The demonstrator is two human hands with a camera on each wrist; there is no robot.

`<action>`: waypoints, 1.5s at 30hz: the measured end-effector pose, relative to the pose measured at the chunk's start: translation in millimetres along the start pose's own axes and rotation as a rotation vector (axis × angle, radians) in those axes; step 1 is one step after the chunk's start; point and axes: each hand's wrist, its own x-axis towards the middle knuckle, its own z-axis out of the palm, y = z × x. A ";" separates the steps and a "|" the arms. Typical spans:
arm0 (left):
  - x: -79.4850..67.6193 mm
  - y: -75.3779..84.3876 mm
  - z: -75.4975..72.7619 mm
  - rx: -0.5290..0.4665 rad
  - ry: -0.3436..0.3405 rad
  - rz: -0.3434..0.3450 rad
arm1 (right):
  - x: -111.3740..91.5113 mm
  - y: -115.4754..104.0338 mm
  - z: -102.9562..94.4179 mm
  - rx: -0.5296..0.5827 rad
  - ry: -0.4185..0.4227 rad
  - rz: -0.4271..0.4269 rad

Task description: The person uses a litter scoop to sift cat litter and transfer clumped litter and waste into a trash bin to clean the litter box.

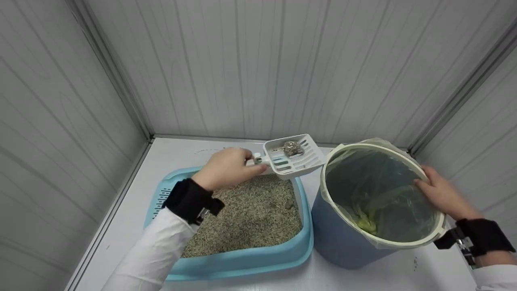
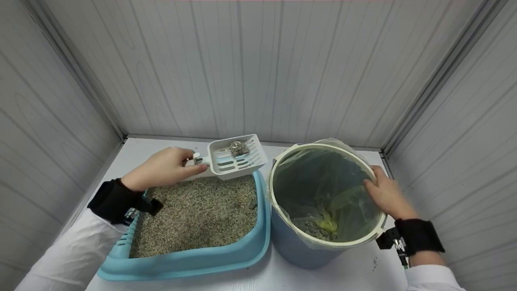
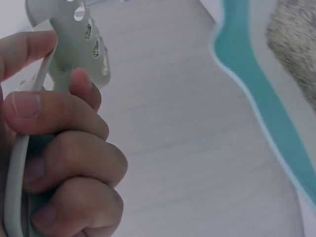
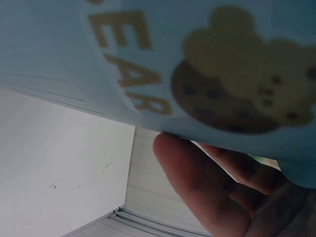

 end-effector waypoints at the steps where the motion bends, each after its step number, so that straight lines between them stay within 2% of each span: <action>1: 2.4 7.1 -1.3 0.003 0.000 0.014 | 0.3 0.4 0.0 -0.003 0.001 0.000; 8: 15.9 53.9 5.0 0.059 0.025 0.122 | 2.7 1.7 1.5 -0.024 0.023 -0.012; 12: 23.3 77.5 14.1 0.120 0.080 0.154 | 4.0 3.1 1.8 -0.026 0.036 -0.020; 15: 29.6 95.6 24.5 0.194 0.136 0.154 | 4.6 3.7 0.8 -0.021 0.034 -0.015; 19: 34.8 116.4 45.1 0.303 0.168 0.163 | 2.8 3.2 -1.2 -0.014 0.012 0.004; 22: 36.4 125.1 62.2 0.436 0.206 0.219 | 0.5 2.9 -2.0 -0.009 -0.006 0.015; 28: 40.6 124.1 86.0 0.706 0.359 0.441 | 0.6 3.6 -1.9 -0.009 0.011 -0.001; 35: 43.4 107.9 95.3 1.002 0.520 0.680 | 2.9 5.7 -2.4 -0.015 0.049 -0.035; 37: 42.8 102.7 96.3 1.053 0.560 0.726 | 3.1 6.2 -2.1 -0.015 0.049 -0.035; 40: 39.8 95.1 96.9 1.013 0.621 0.714 | 3.2 6.6 -1.3 -0.010 0.037 -0.028; 45: 34.4 82.5 99.9 0.677 0.714 0.544 | 2.0 6.6 -0.8 -0.004 0.012 -0.004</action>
